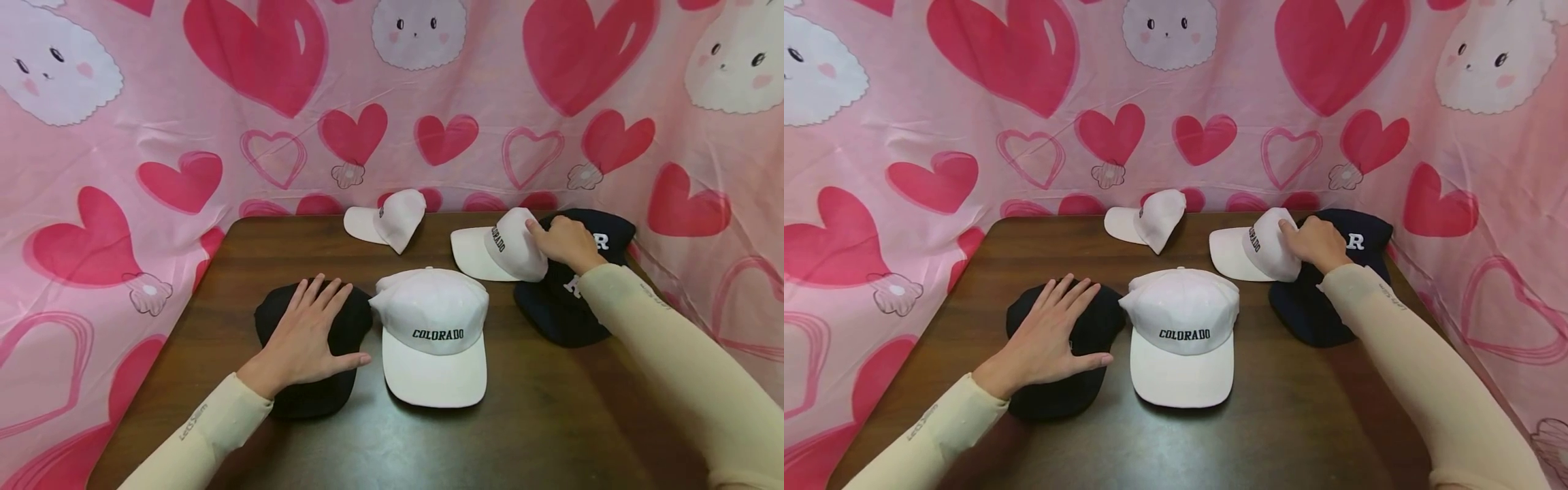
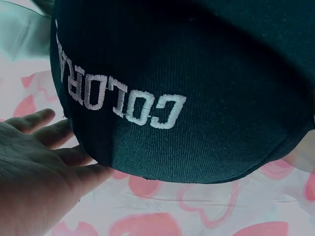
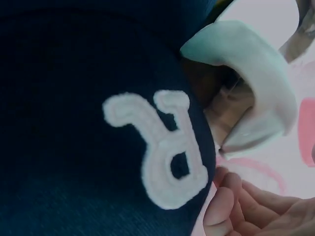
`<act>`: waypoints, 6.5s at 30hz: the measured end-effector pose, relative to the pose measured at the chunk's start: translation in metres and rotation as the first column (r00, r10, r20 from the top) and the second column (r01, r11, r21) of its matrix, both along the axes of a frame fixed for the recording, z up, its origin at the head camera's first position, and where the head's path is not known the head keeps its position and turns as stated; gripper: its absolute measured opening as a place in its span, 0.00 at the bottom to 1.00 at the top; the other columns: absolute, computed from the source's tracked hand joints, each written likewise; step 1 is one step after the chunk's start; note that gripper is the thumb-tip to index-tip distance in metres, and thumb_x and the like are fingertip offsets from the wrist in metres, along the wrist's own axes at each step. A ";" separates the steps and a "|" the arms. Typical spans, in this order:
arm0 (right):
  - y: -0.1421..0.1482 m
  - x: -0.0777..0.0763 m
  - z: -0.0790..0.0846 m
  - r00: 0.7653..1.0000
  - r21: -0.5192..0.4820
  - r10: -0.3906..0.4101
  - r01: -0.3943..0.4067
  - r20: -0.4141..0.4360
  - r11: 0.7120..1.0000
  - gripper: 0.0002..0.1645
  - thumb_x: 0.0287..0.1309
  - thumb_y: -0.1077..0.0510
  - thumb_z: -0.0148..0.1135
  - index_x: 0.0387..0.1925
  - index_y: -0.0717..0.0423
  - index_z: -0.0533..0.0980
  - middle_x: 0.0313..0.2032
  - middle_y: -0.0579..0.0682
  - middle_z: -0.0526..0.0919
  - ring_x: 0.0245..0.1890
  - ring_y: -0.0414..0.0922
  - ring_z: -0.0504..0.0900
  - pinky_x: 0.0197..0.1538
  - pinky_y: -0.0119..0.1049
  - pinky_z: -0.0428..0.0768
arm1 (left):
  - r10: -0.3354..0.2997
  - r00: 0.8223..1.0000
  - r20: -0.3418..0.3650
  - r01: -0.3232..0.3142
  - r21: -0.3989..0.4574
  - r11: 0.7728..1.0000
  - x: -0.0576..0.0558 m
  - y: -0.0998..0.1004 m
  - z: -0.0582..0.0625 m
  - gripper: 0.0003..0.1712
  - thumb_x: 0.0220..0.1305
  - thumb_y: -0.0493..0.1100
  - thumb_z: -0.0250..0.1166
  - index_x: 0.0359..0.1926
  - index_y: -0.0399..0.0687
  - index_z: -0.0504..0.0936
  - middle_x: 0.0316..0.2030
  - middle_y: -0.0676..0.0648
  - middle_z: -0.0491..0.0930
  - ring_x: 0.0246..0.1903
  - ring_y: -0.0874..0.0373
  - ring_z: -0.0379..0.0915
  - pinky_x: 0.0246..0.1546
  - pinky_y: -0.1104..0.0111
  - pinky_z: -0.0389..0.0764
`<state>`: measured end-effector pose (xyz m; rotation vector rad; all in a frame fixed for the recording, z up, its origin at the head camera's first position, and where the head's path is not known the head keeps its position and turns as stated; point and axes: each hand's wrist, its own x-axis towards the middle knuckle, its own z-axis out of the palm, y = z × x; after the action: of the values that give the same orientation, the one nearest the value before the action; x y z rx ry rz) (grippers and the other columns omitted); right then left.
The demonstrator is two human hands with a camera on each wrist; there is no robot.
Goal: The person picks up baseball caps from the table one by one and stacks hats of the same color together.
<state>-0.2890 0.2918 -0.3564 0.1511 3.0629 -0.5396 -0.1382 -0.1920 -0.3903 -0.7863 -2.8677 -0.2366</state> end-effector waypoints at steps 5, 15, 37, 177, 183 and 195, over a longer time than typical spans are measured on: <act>0.005 -0.005 0.001 0.996 -0.010 -0.009 0.010 0.091 1.000 0.66 0.66 0.19 0.30 0.66 0.81 0.63 0.61 0.81 0.66 0.58 0.76 0.69 0.60 0.72 0.70 | -0.002 1.000 0.001 0.002 0.002 1.000 0.000 0.001 -0.001 0.68 0.50 0.89 0.53 0.79 0.47 0.60 0.77 0.40 0.59 0.78 0.39 0.43 0.77 0.44 0.38; -0.001 -0.010 0.002 0.990 -0.096 -0.065 0.078 0.128 0.992 0.54 0.69 0.27 0.44 0.59 0.79 0.67 0.52 0.75 0.73 0.49 0.67 0.75 0.51 0.62 0.80 | -0.002 1.000 -0.002 0.002 0.000 1.000 0.001 0.001 -0.001 0.68 0.50 0.88 0.53 0.79 0.47 0.60 0.77 0.40 0.59 0.78 0.39 0.43 0.77 0.44 0.38; -0.023 -0.012 0.013 0.961 -0.608 -0.231 0.276 0.154 0.744 0.49 0.69 0.39 0.60 0.71 0.75 0.60 0.71 0.70 0.60 0.70 0.63 0.62 0.74 0.58 0.60 | -0.003 1.000 -0.015 0.003 0.008 1.000 0.004 0.004 -0.003 0.69 0.50 0.89 0.53 0.79 0.47 0.60 0.77 0.41 0.60 0.78 0.39 0.44 0.77 0.45 0.38; -0.141 0.086 -0.021 0.780 -0.270 0.430 -0.581 -0.455 0.768 0.13 0.61 0.52 0.74 0.46 0.51 0.87 0.38 0.46 0.87 0.35 0.44 0.80 0.39 0.41 0.82 | 0.033 0.998 -0.056 -0.032 0.009 0.999 0.007 -0.016 0.007 0.67 0.49 0.88 0.55 0.79 0.50 0.62 0.77 0.38 0.59 0.77 0.34 0.44 0.76 0.40 0.39; -0.144 0.095 -0.016 0.727 -0.172 0.437 -0.596 -0.530 0.784 0.10 0.63 0.52 0.72 0.44 0.50 0.88 0.34 0.44 0.82 0.33 0.42 0.76 0.35 0.40 0.79 | 0.027 0.998 -0.062 -0.027 0.012 1.000 0.006 -0.015 0.006 0.67 0.49 0.89 0.53 0.78 0.50 0.62 0.76 0.37 0.60 0.77 0.34 0.44 0.76 0.40 0.38; -0.154 0.120 -0.022 0.720 0.166 0.586 -0.569 -0.372 0.805 0.64 0.47 0.16 0.62 0.70 0.59 0.71 0.62 0.57 0.77 0.57 0.56 0.76 0.56 0.56 0.78 | 0.029 0.997 -0.076 -0.028 0.013 1.000 0.006 -0.014 0.007 0.68 0.49 0.90 0.52 0.79 0.50 0.62 0.76 0.38 0.60 0.77 0.34 0.44 0.76 0.41 0.39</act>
<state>-0.1691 0.1376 -0.3785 -1.0245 3.2217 -0.5065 -0.1319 -0.2064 -0.3834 -0.7355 -2.8010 -0.2150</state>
